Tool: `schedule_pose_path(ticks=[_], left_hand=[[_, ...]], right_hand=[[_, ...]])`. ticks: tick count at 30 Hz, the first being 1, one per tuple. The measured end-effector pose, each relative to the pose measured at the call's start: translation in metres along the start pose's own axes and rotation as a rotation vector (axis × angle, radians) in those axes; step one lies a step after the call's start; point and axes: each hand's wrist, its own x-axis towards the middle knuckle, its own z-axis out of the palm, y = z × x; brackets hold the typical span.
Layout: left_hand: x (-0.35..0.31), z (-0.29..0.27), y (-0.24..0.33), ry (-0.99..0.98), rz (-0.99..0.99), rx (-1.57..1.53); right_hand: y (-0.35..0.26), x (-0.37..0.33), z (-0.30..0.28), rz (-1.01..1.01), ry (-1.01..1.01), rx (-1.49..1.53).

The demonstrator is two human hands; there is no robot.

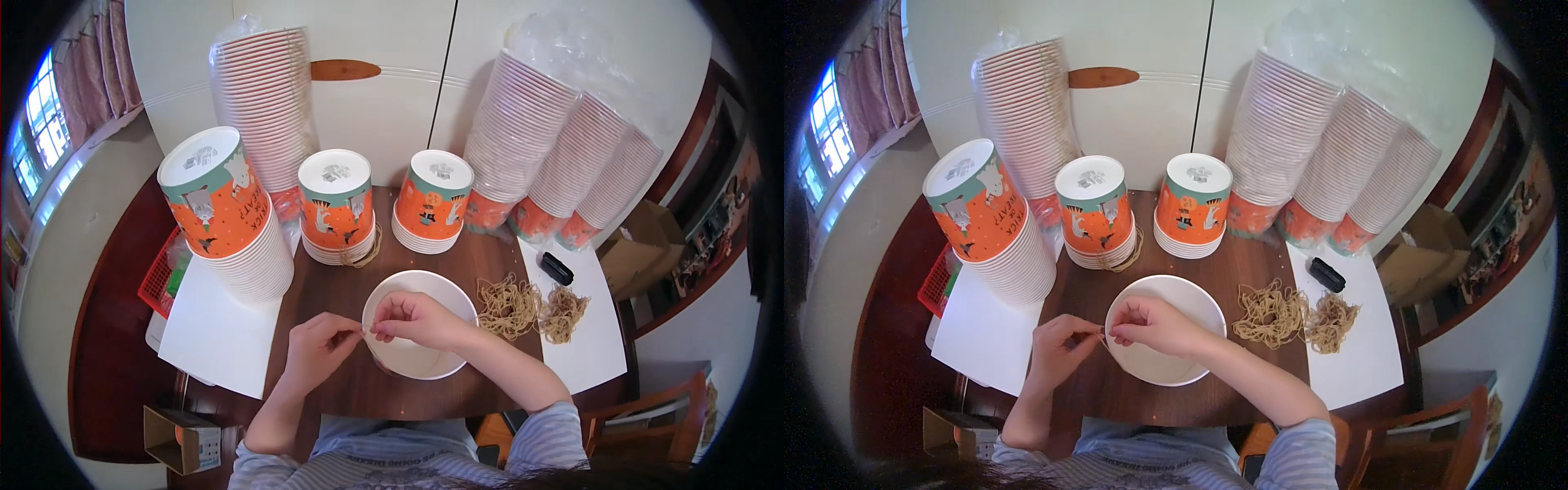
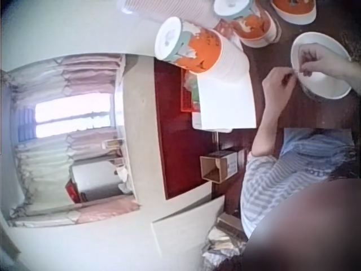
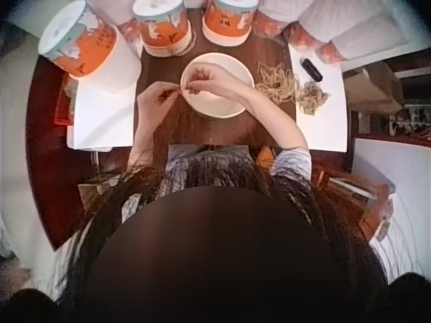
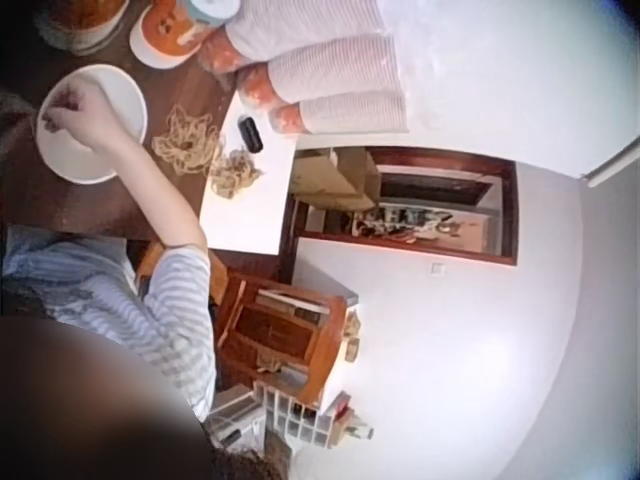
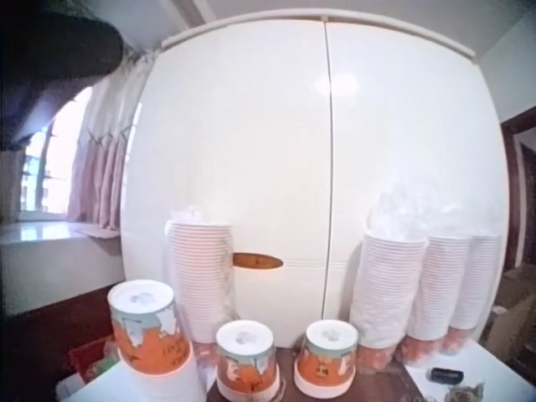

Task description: Bundling stacks of paper cups using rubber bands.

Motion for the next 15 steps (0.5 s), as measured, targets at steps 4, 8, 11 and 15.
schedule_pose_path(ticks=[4, 8, 11, 15], left_hand=[[0.009, -0.002, -0.007, 0.048, 0.052, 0.017], [0.010, 0.002, -0.015, 0.008, 0.000, -0.152], [0.011, 0.012, -0.018, 0.017, -0.142, -0.243], [0.014, 0.011, -0.024, -0.042, -0.032, -0.150]], right_hand=[[0.000, -0.001, -0.002, 0.001, -0.005, 0.005], [-0.004, 0.000, 0.001, -0.098, 0.015, -0.152], [-0.009, 0.000, 0.003, -0.118, 0.024, -0.129], [-0.009, 0.000, 0.000, -0.167, 0.006, -0.136]])
